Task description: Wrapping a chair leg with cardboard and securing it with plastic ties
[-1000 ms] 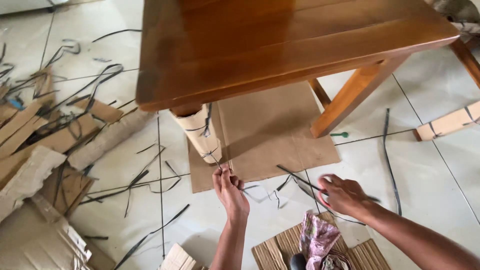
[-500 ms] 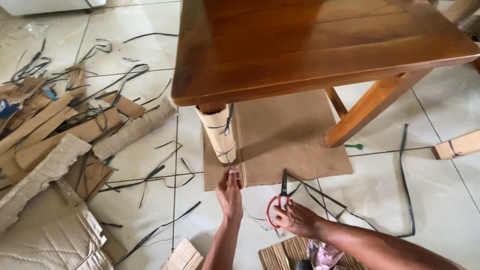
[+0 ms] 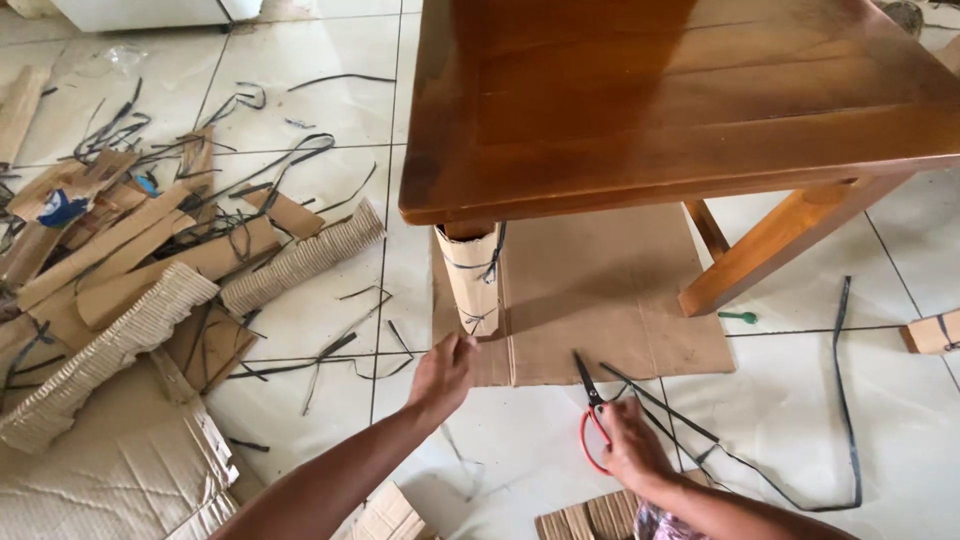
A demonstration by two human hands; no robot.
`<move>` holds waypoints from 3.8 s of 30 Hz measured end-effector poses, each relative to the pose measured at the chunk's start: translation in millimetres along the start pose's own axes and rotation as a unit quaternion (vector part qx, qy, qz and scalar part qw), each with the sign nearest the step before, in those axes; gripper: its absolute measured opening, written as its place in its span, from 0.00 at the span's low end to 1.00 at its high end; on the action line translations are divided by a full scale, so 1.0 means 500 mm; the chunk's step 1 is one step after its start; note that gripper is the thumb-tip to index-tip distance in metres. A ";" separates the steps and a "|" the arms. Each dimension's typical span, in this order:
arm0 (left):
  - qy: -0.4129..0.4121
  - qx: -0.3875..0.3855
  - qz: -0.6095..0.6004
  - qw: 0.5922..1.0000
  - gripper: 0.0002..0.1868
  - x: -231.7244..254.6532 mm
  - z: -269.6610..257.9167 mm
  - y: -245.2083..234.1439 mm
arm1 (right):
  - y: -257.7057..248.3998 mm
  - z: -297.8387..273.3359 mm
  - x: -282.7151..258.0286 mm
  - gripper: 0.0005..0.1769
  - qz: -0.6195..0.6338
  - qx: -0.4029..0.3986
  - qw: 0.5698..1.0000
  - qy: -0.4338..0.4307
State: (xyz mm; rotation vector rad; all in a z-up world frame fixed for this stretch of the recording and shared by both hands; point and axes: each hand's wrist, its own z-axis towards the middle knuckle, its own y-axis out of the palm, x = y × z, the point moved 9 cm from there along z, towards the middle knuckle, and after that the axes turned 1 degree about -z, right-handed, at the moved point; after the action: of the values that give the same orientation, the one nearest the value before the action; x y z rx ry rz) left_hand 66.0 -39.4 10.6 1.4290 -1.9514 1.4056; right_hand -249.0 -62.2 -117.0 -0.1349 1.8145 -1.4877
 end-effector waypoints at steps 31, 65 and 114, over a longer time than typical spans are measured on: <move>0.068 0.072 -0.150 0.984 0.08 0.021 -0.051 -0.053 | -0.188 0.174 -0.323 0.12 0.421 -0.241 0.873 0.052; 0.082 -0.051 -0.399 0.912 0.04 -0.022 -0.083 0.002 | 0.054 0.023 -0.158 0.12 -0.007 -0.282 0.951 -0.125; 0.100 -0.352 0.535 0.762 0.15 -0.558 -0.354 0.050 | 0.089 -0.033 -0.453 0.14 0.068 -0.536 0.831 -0.128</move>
State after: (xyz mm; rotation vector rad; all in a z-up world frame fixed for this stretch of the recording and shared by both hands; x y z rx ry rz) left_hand 119.1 257.1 -126.9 -0.2763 -2.7876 0.8135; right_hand -84.6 84.0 -45.2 -0.6941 2.1532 -0.1768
